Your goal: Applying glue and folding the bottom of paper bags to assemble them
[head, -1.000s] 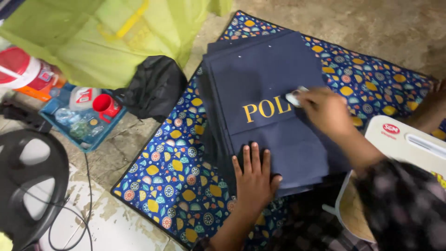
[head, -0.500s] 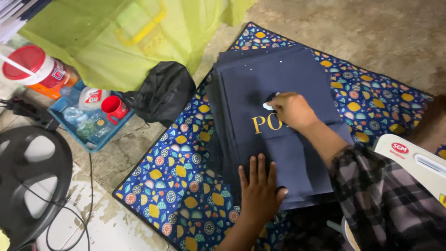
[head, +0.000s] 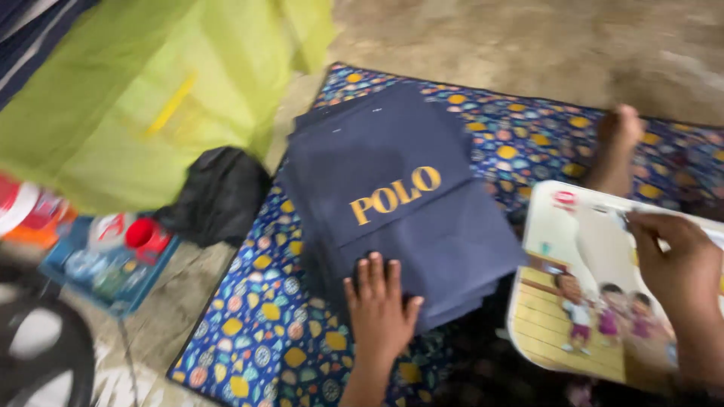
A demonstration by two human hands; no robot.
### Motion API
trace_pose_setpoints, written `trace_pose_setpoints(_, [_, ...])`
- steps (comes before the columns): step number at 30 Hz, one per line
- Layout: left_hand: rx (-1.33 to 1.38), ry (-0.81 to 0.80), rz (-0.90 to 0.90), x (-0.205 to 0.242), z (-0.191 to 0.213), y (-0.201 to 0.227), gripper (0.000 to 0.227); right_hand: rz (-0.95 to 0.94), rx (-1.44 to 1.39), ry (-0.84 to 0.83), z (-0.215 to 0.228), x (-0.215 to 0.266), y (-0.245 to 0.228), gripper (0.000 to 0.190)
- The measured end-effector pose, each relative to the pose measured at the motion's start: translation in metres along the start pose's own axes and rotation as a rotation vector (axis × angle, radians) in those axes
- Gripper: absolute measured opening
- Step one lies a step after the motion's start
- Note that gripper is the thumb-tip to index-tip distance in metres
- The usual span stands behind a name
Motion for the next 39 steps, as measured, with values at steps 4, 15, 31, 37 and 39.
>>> trace_pose_setpoints(4, [-0.113, -0.044, -0.043, -0.012, 0.010, -0.007, 0.084, -0.373, 0.235, -0.095, 0.041, 0.120, 0.087, 0.034])
trace_pose_setpoints(15, [0.271, 0.323, -0.350, -0.021, 0.038, 0.108, 0.063, -0.239, -0.402, 0.189, 0.136, 0.167, 0.009, 0.024])
trace_pose_setpoints(31, [1.435, -1.201, -0.685, 0.172, -0.097, 0.500, 0.047, -0.866, 0.416, -0.148, 0.168, 0.420, 0.164, 0.096])
trace_pose_setpoints(37, [1.513, -1.486, -0.209, 0.212, -0.158, 0.522, 0.062, -0.842, 0.535, -0.224, 0.138, 0.461, 0.214, 0.086])
trace_pose_setpoints(39, [1.524, -1.521, -0.117, 0.212, -0.160, 0.529, 0.069, -0.835, 0.532, -0.244, 0.144, 0.459, 0.212, 0.082])
Point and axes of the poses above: each hand's wrist, its own x-axis away from the middle knuckle, its own z-axis out of the back of the hand, y = z × x, the point moved 4 cm from there along -x, towards the middle knuckle, and after that the axes turned 2 degrees about z, right-handed, at the moved point
